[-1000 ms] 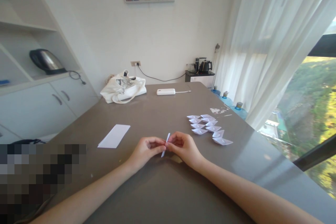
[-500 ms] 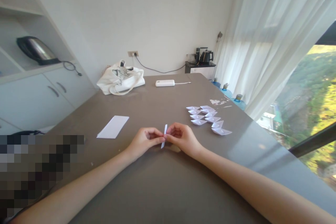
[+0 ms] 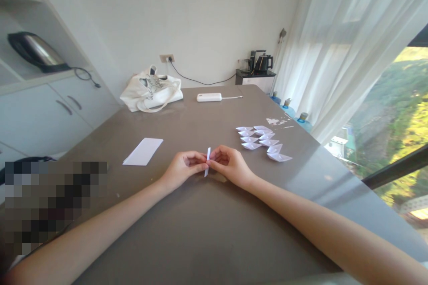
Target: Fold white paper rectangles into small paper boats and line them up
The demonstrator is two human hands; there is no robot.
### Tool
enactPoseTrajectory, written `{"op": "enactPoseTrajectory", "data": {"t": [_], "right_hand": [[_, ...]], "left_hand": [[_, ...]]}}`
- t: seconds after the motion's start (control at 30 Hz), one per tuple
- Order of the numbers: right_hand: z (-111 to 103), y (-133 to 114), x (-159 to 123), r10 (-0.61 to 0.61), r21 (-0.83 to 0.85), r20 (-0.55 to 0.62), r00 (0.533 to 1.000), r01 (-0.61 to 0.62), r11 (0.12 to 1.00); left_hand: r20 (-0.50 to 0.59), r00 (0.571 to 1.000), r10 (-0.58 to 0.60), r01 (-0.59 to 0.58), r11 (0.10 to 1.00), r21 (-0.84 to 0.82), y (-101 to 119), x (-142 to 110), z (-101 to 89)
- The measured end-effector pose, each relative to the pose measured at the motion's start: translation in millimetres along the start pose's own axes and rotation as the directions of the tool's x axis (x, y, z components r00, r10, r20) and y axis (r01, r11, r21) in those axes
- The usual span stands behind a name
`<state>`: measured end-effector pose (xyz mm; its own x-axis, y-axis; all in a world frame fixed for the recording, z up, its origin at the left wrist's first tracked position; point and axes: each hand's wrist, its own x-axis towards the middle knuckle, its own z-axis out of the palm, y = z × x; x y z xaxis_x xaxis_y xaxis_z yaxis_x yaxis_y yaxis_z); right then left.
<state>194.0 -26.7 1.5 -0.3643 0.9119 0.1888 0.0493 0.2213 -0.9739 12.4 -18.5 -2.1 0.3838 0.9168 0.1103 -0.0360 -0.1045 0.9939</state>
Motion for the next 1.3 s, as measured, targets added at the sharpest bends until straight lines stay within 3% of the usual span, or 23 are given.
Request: {"op": "enactPoseTrajectory", "data": {"t": [0.57,0.83,1.0,1.2,1.3], "right_hand": [[0.1,1.8,-1.1,-0.072,-0.124,-0.027,0.997,0.068,0.99],[8.1,-3.8,-6.2,-0.05,-0.163,-0.093,0.994,0.035,0.986],[7.4,-6.1,-4.8,-0.051,-0.203,-0.11,0.993,0.027,0.979],[0.4,-2.6,1.6,0.033,-0.003,-0.113,0.993,-0.034,0.999],[-1.7,-4.0,3.4,0.081,0.072,-0.105,0.991,-0.073,0.995]], "left_hand": [[-0.025,1.0,0.007,-0.007,1.0,0.004,0.9,-1.1,0.7],[-0.032,0.986,0.164,-0.154,0.966,0.209,2.1,-7.2,7.8],[-0.043,0.987,0.154,-0.139,0.96,0.242,3.4,-8.6,9.0],[-0.036,0.995,0.096,-0.088,0.979,0.184,-3.5,-4.0,2.5],[-0.053,0.988,0.145,-0.129,0.965,0.23,-1.6,-3.9,0.4]]}}
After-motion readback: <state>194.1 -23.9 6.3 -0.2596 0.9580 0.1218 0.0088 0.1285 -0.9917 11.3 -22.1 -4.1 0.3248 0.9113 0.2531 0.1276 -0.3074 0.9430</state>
